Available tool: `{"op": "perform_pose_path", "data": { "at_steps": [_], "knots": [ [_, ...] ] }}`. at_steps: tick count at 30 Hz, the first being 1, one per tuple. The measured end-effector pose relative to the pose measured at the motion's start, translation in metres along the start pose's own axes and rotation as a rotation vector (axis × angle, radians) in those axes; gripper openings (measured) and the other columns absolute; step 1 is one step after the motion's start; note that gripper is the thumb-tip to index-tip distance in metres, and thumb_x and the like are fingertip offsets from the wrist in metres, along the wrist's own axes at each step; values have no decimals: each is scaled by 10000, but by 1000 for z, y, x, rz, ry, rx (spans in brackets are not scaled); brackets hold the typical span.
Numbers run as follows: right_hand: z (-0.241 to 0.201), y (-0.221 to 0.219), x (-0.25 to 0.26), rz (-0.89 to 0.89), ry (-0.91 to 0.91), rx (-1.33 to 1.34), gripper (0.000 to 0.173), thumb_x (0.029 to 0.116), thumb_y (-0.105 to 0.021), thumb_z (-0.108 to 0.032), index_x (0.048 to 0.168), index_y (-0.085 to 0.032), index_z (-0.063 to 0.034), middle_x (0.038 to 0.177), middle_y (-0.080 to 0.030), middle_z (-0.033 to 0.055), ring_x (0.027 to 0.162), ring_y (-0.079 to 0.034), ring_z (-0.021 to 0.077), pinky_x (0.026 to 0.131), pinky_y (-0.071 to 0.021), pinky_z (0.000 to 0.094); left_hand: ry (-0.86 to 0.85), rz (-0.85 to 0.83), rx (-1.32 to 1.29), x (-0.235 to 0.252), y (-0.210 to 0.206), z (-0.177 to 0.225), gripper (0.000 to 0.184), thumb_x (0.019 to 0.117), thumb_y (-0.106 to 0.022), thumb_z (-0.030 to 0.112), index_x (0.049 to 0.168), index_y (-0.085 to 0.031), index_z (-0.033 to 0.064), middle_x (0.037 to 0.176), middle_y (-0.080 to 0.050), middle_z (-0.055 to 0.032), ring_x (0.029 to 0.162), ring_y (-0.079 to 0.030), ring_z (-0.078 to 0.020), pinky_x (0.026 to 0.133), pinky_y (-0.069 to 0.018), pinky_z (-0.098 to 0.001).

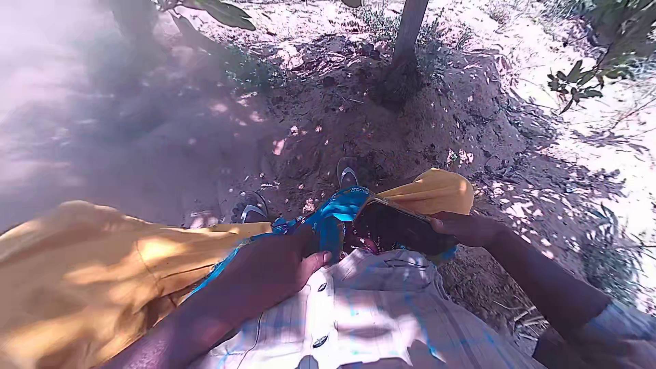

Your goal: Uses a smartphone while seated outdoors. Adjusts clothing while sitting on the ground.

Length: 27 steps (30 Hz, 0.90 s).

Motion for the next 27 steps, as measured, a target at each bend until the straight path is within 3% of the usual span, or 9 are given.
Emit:
{"op": "perform_pose_path", "data": {
  "at_steps": [3, 7, 10, 12, 15, 19, 21, 24, 27],
  "knots": [
    [-2, 0, 3, -3, -120, -131, 560, 953, -527, -658, 1223, -603, -174, 987, -688, -136, 924, -660, -38, 861, -558, 188, 108, 95, -31, 22, 1, -3, 748, 930, -617, 621, 1451, -471, 105, 1114, -668, -230, 1051, -642, -447, 867, -480, -667],
    [-9, 0, 2, -51, -226, -255, 476, 1023, -445, -556, 1201, -605, -144, 929, -674, -96, 833, -658, -10, 790, -568, 215, 122, 3, 39, 57, 3, 16, 687, 993, -590, 515, 1425, -473, -6, 1287, -594, -273, 1206, -573, -463, 961, -438, -669],
    [-22, -8, 2, -85, -267, -345, 508, 1031, -435, -558, 1235, -603, -124, 955, -657, -68, 839, -642, 3, 787, -555, 230, 85, 74, 108, 73, 9, 26, 393, 1013, -599, 325, 1140, -654, -43, 1143, -656, -267, 1124, -614, -461, 906, -455, -656],
    [-35, -19, 5, -76, -293, -410, 524, 1063, -395, -532, 1290, -586, -99, 1002, -643, -26, 867, -626, 20, 797, -540, 252, 63, 239, 62, 76, 31, 31, 242, 1007, -596, 211, 1080, -684, -1, 1056, -682, -224, 1046, -645, -425, 866, -480, -625],
    [-52, -40, 10, -41, -301, -450, 532, 1090, -378, -495, 1375, -575, -92, 1187, -638, 22, 1056, -596, 39, 950, -488, 294, -84, 479, -123, 62, 71, 42, 138, 1008, -567, 86, 953, -640, -17, 877, -636, -204, 885, -638, -391, 767, -479, -591],
    [-62, -58, 23, 29, -325, -420, 615, 1087, -358, -538, 1465, -501, -75, 1394, -572, 107, 1259, -546, 137, 1069, -436, 405, -165, 512, -283, 47, 82, 65, 99, 997, -537, 8, 989, -635, -4, 878, -628, -171, 843, -621, -321, 740, -486, -535],
    [-66, -64, 29, 59, -322, -414, 625, 1089, -351, -539, 1472, -497, -68, 1449, -542, 122, 1322, -519, 166, 1103, -413, 428, -158, 515, -197, 47, 79, 74, 107, 1015, -519, 42, 979, -610, 0, 853, -612, -181, 829, -623, -350, 714, -478, -560],
    [-73, -77, 42, 87, -273, -398, 629, 1102, -335, -505, 1529, -435, -54, 1554, -457, 140, 1427, -438, 191, 1164, -353, 436, -189, 474, -112, 45, 72, 91, 158, 988, -533, -1, 1115, -615, -47, 986, -643, -254, 960, -643, -435, 795, -477, -622],
    [-79, -84, 63, 136, -41, -400, 487, 1117, -413, -363, 1458, -492, -25, 1446, -535, 130, 1283, -512, 128, 1053, -432, 311, -220, 456, -54, 40, 68, 107, 209, 947, -580, 45, 1138, -652, 0, 1022, -667, -235, 995, -647, -439, 787, -477, -655]
  ]
}}
Point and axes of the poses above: each hand's wrist, its own x-axis towards the middle knuckle, its own y-axis out of the back of the hand, z = x × y, the point moved 5 cm from there along x, towards the middle knuckle
